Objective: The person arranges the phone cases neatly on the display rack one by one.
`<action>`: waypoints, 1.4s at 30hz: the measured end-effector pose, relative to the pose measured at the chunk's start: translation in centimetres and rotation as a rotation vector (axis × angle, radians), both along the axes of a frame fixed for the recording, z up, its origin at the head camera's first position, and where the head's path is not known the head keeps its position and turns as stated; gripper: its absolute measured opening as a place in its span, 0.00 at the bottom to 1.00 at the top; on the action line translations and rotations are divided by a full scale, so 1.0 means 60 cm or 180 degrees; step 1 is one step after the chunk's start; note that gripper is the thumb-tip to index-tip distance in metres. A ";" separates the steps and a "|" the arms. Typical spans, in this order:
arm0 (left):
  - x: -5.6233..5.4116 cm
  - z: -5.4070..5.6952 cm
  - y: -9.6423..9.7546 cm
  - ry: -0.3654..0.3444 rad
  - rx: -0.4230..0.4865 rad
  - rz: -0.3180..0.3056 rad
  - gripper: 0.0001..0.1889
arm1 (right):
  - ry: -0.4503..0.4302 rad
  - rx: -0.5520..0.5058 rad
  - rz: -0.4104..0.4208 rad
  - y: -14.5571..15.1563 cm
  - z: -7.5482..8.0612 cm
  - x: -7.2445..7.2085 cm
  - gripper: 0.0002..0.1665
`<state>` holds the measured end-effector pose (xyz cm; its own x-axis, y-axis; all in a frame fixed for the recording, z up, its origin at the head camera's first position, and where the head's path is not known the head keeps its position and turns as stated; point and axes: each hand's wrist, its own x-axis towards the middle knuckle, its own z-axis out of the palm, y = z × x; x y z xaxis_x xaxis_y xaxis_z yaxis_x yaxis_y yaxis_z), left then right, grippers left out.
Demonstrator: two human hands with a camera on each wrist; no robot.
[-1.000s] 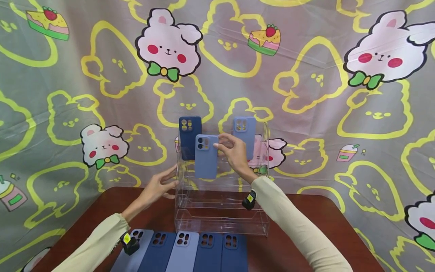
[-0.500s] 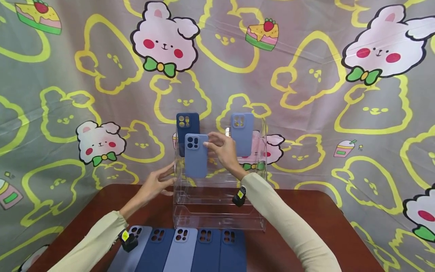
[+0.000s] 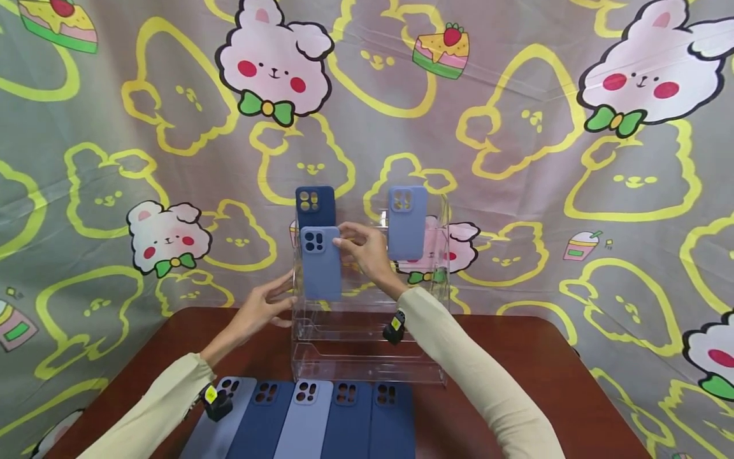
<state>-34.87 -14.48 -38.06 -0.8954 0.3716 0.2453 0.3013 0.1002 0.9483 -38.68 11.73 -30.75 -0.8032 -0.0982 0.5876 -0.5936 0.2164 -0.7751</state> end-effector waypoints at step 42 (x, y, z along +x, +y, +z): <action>-0.004 0.000 -0.004 0.0034 -0.0065 -0.0055 0.37 | 0.0269 0.1521 -0.0436 0.146 -0.116 0.164 0.15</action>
